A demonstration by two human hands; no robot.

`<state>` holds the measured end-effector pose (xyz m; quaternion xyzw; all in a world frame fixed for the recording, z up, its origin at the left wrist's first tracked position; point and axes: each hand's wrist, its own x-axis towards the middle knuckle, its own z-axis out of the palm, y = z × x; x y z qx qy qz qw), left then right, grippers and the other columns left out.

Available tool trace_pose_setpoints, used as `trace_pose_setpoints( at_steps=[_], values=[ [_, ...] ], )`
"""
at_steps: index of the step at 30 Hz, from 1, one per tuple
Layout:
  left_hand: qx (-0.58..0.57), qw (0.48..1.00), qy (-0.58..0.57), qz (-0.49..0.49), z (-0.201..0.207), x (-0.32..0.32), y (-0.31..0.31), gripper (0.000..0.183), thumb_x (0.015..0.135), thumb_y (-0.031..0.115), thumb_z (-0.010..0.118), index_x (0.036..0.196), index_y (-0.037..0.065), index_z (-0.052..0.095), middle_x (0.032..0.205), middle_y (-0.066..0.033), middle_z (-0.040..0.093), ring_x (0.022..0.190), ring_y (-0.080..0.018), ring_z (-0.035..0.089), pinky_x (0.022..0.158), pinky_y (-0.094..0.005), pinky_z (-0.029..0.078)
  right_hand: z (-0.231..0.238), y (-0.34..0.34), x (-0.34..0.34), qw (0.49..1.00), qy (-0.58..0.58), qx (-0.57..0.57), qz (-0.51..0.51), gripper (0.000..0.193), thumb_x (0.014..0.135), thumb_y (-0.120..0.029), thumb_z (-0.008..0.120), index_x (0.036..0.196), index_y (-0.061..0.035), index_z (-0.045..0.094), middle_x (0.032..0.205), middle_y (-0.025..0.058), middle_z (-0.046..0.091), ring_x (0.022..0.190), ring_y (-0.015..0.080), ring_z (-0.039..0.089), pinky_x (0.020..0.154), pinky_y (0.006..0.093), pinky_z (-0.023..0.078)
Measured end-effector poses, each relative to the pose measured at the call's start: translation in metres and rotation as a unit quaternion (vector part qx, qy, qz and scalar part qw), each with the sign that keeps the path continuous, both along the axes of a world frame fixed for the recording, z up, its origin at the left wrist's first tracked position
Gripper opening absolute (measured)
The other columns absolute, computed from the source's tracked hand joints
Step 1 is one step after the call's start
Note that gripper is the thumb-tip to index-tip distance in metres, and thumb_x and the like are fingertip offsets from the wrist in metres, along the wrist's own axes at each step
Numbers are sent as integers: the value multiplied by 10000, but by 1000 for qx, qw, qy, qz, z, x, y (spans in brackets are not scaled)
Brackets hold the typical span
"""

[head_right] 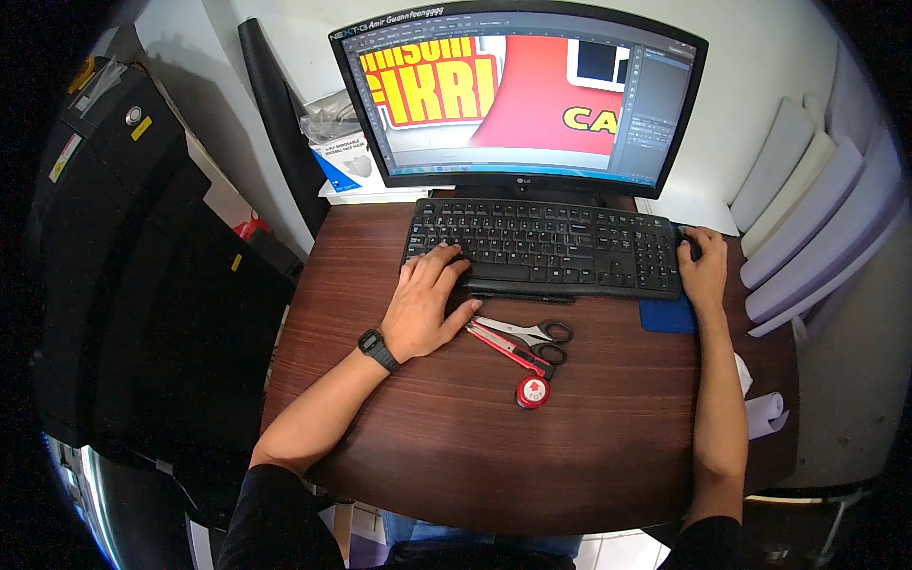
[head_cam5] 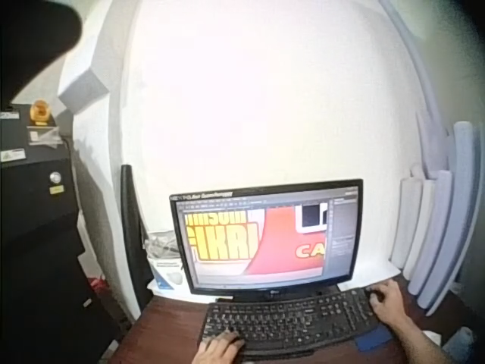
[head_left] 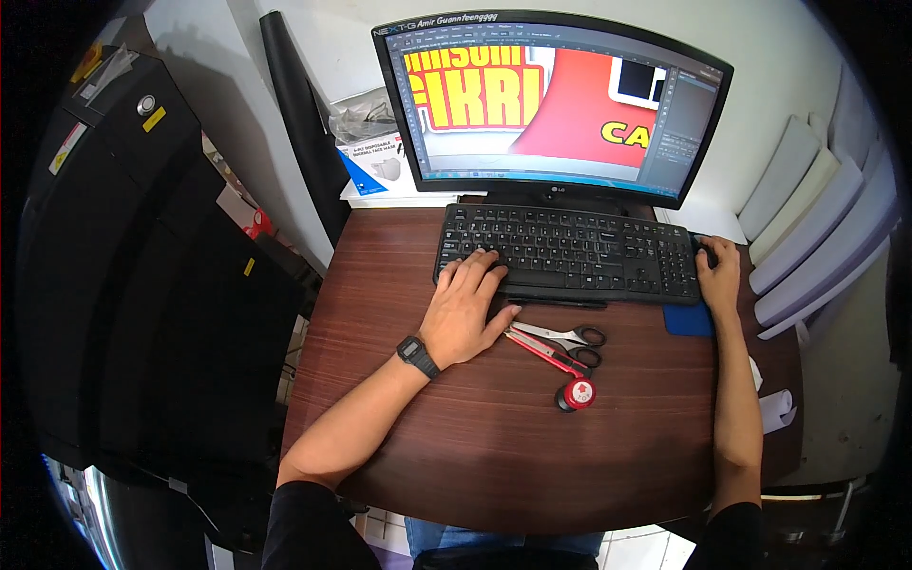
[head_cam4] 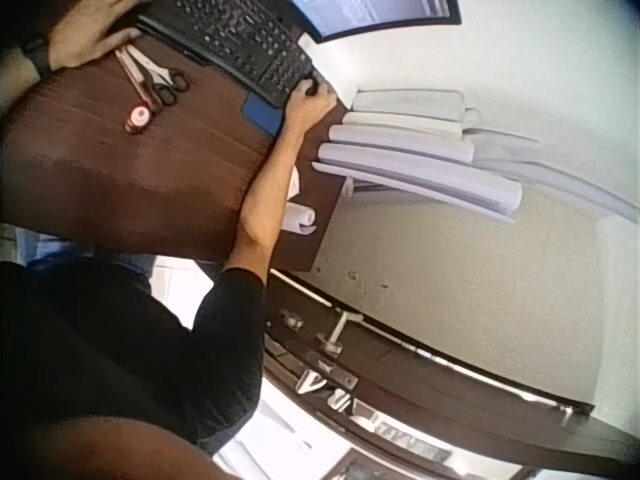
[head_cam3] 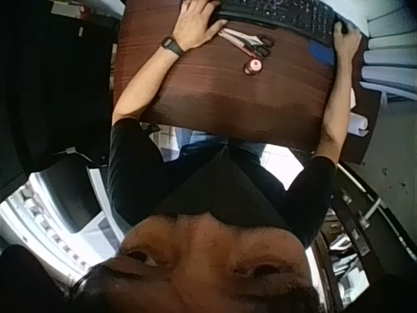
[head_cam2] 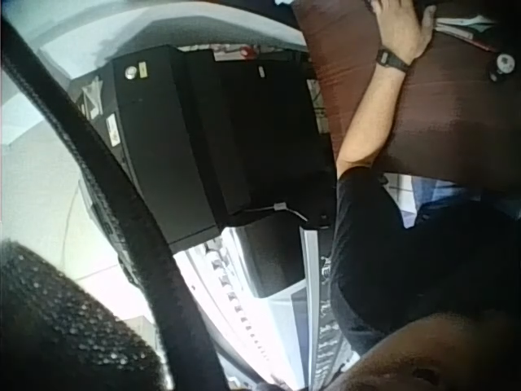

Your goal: Designing a logo for 'Dimsum Fikri' using graphic design software on a computer.

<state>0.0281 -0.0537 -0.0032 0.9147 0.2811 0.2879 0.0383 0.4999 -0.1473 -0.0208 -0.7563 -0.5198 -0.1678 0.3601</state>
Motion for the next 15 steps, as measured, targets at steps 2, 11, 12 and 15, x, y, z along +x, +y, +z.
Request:
trace_pose_setpoints(
  at_steps=[2,11,12,15],
  values=[
    [-3,1000,0,0,0,1,0,586,932,353,713,1364,-13,563,1460,-209,480,1398,-390,427,1172,-513,296,-2,0,4,1000,-9,1,5,262,895,-148,677,1130,-47,738,1208,150,646,1166,334,585,1028,429,471],
    [4,1000,5,4,-2,0,0,585,935,359,709,1360,-17,566,1460,-211,483,1395,-390,431,1173,-512,297,2,0,-1,1000,-2,3,6,260,891,-136,672,1124,-40,738,1191,150,651,1150,336,589,1020,427,472],
    [2,1000,3,3,-1,0,0,585,934,358,708,1359,-17,567,1459,-211,484,1394,-389,432,1172,-511,297,2,0,-1,1000,-2,4,5,260,891,-136,672,1124,-40,738,1191,150,651,1150,336,589,1020,427,472],
    [1,1000,3,2,0,0,0,583,933,356,708,1358,-18,568,1458,-209,485,1393,-388,434,1170,-510,299,2,-1,-1,1000,-3,2,7,259,892,-135,672,1123,-41,738,1192,149,651,1148,338,589,1018,427,472]
  ],
)
